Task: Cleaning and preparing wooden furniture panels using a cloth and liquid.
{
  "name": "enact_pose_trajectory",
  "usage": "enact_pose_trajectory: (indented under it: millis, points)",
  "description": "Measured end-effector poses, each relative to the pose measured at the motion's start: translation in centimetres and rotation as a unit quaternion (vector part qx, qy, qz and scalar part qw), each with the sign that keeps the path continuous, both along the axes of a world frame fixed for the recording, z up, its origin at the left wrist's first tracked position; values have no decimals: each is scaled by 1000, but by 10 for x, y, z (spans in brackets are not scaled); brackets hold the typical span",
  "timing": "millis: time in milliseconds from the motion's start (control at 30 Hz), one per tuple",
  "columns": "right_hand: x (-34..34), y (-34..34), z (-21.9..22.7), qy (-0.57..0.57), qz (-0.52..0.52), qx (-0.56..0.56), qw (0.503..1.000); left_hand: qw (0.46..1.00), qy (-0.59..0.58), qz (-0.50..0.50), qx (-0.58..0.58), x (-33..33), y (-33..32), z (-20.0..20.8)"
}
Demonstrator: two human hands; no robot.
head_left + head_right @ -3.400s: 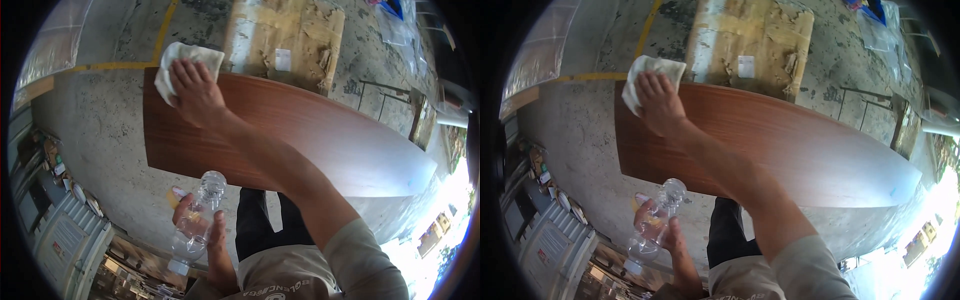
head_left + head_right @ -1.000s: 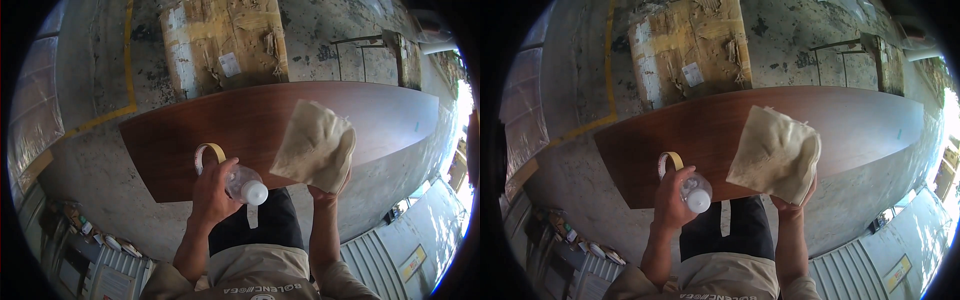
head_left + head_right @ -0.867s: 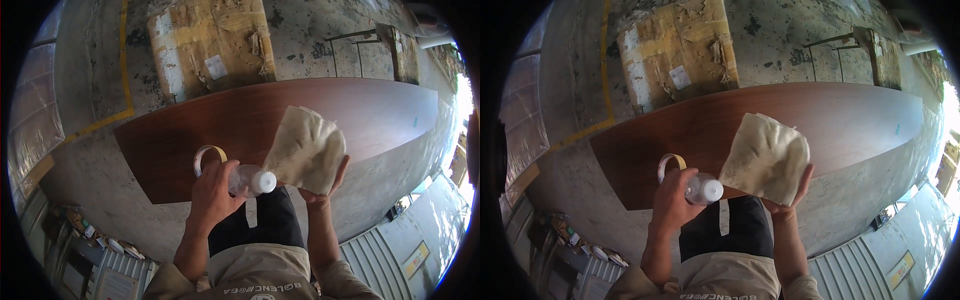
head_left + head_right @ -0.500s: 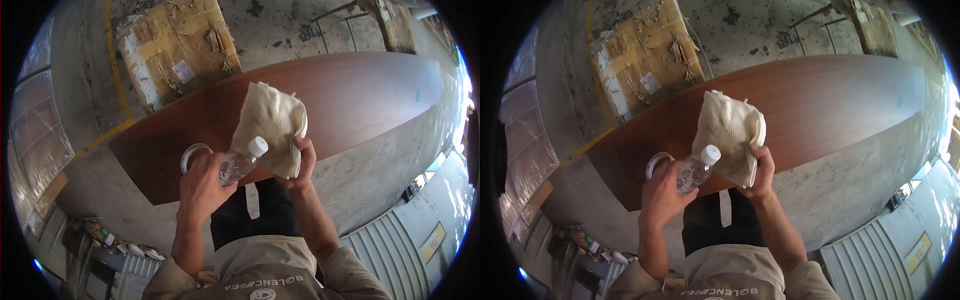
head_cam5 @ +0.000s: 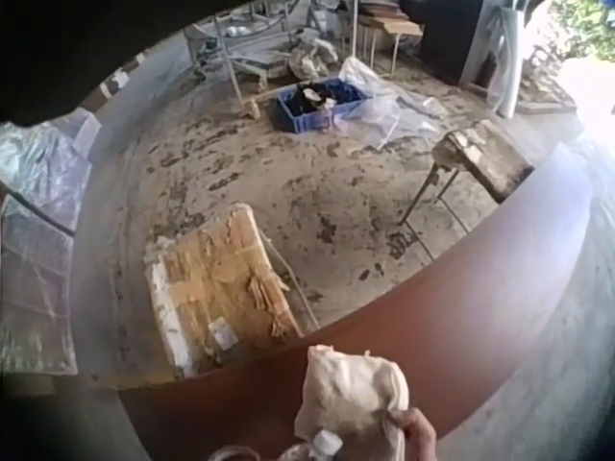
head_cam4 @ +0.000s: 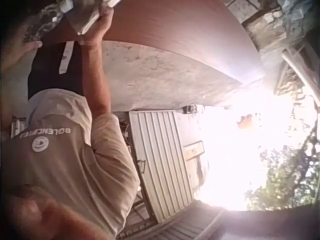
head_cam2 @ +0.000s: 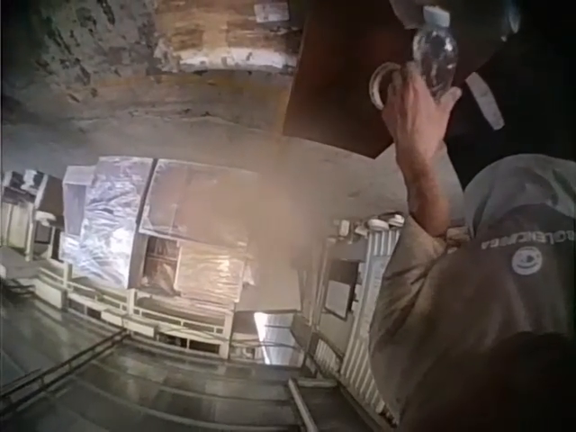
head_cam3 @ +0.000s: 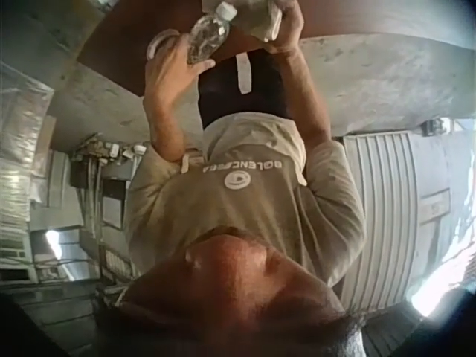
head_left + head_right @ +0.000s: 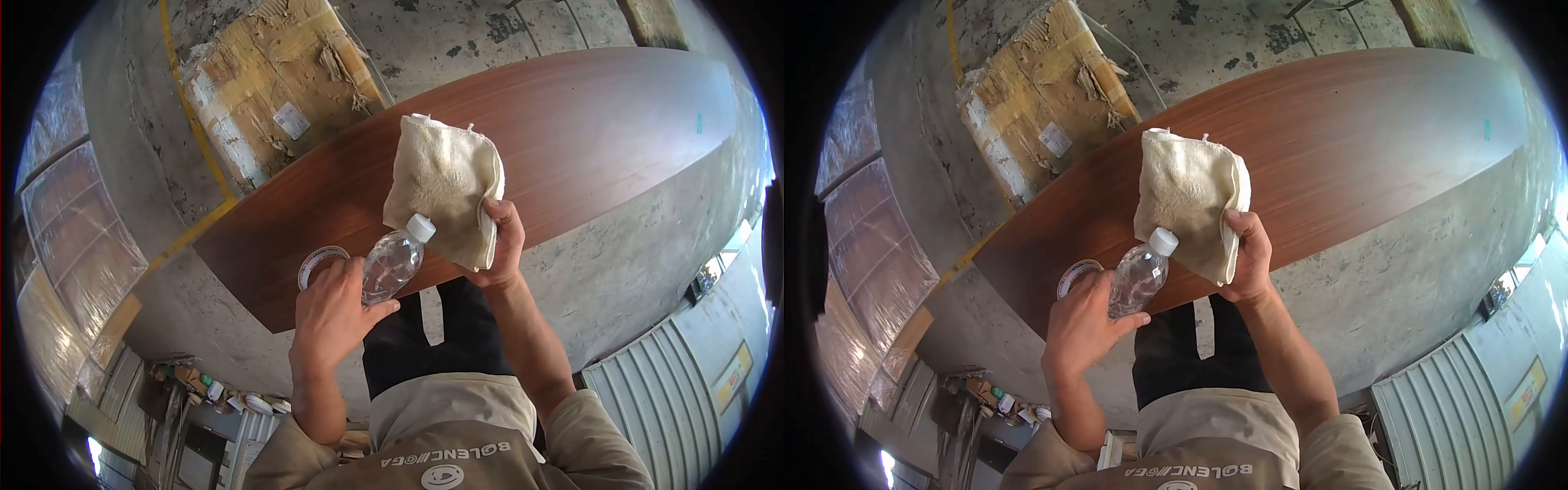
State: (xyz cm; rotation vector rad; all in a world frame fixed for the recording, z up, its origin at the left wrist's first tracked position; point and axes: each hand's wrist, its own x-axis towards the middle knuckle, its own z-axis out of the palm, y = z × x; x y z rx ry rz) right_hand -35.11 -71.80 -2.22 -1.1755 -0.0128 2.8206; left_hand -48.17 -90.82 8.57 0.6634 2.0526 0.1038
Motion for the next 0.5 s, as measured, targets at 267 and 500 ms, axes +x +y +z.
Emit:
enact_pose_trajectory:
  millis: [267,500]
  points:
    - [-4,-9,-1,-9,34,20,999,1000,-20,5,1,-3,-14,1]
    - [-14,-13,4,-10,7,-30,999,997,26,60,49,0,-28,1]
